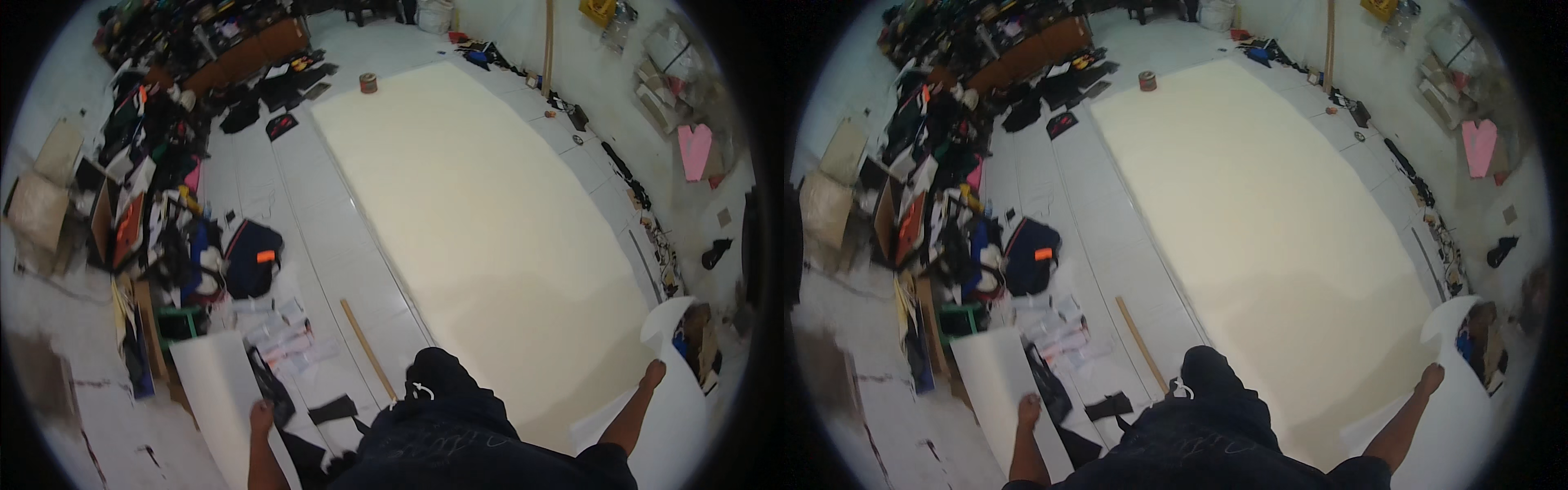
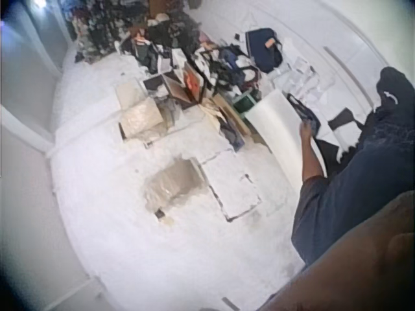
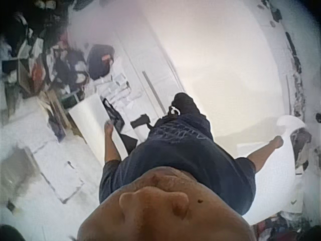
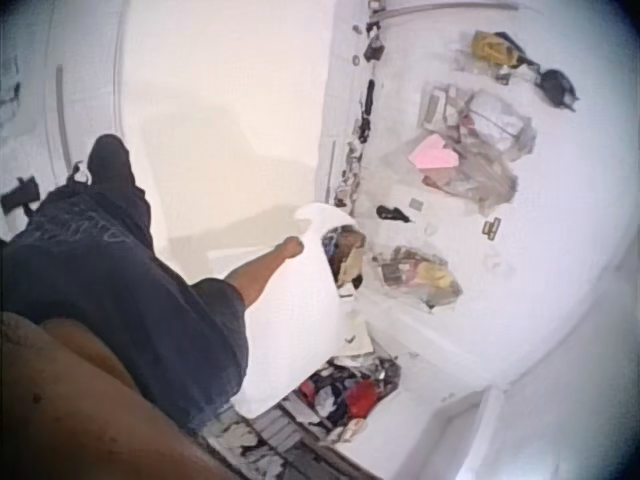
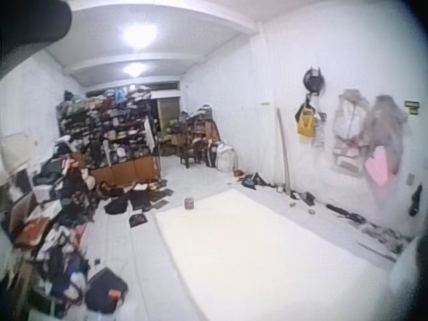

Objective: The person spreads a white fabric layer over a large foam block on the floor, smoothes it out by hand, and then uses shears to cut the foam along a straight line using a wooden guide.

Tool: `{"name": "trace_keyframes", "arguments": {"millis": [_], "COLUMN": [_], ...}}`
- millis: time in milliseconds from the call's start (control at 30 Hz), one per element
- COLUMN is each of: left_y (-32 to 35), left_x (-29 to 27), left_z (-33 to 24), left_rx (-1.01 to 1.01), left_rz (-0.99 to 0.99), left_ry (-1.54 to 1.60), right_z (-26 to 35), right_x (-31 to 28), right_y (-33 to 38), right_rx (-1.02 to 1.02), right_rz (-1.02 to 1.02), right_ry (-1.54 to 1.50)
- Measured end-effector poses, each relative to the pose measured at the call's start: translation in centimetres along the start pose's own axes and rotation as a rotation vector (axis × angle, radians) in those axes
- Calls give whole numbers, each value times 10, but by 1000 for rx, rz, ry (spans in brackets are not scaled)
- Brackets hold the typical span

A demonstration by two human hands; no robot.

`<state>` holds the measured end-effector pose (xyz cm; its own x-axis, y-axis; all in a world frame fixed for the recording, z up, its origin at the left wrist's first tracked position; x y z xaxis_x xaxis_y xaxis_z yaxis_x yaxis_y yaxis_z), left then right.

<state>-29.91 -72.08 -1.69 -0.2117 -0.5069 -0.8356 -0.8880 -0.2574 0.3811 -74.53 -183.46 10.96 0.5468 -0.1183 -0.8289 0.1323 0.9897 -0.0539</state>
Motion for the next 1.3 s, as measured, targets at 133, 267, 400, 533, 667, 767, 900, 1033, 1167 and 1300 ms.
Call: {"name": "trace_keyframes", "arguments": {"millis": [133, 267, 400, 533, 667, 767, 900, 1033, 1167, 1300], "left_y": [-192, -294, -362, -361, -441, -524, -684, -923, -1118, -1209], "left_x": [-106, -112, -91, 0, -13, -26, -105, -244, -315, -298], "left_z": [-223, -342, -212, -233, -239, -242, -252, -342, -529, -649], "left_rx": [339, 457, 147, -158, -292, -341, -20, 559, 179, 243], "left_rz": [-143, -65, 8, 463, 513, 539, 486, -8, -17, 129], "left_ry": [237, 355, 264, 148, 128, 144, -141, -378, 550, 427], "right_z": [93, 192, 299, 364, 441, 517, 615, 737, 810, 883], "right_x": [49, 91, 238, 240, 337, 370, 412, 501, 539, 586], "right_y": [52, 77, 92, 71, 122, 152, 227, 255, 303, 333], "right_rx": [64, 74, 114, 147, 136, 123, 263, 57, 241, 354], "right_rz": [-49, -132, 30, -145, -190, -204, -365, 98, -344, -377], "right_ry": [-102, -118, 73, 92, -16, -6, 193, 892, -16, 100]}}
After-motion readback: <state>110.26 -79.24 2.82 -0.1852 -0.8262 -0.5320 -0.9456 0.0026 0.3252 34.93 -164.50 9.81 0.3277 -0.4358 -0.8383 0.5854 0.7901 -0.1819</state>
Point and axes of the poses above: each hand's wrist, its own y-axis away from the middle knuckle, its own x-axis out of the palm, z = x × y, the point moved 4 cm from there along -y, towards the middle knuckle, and after that the axes turned 2 degrees about z, right-handed, at the moved point
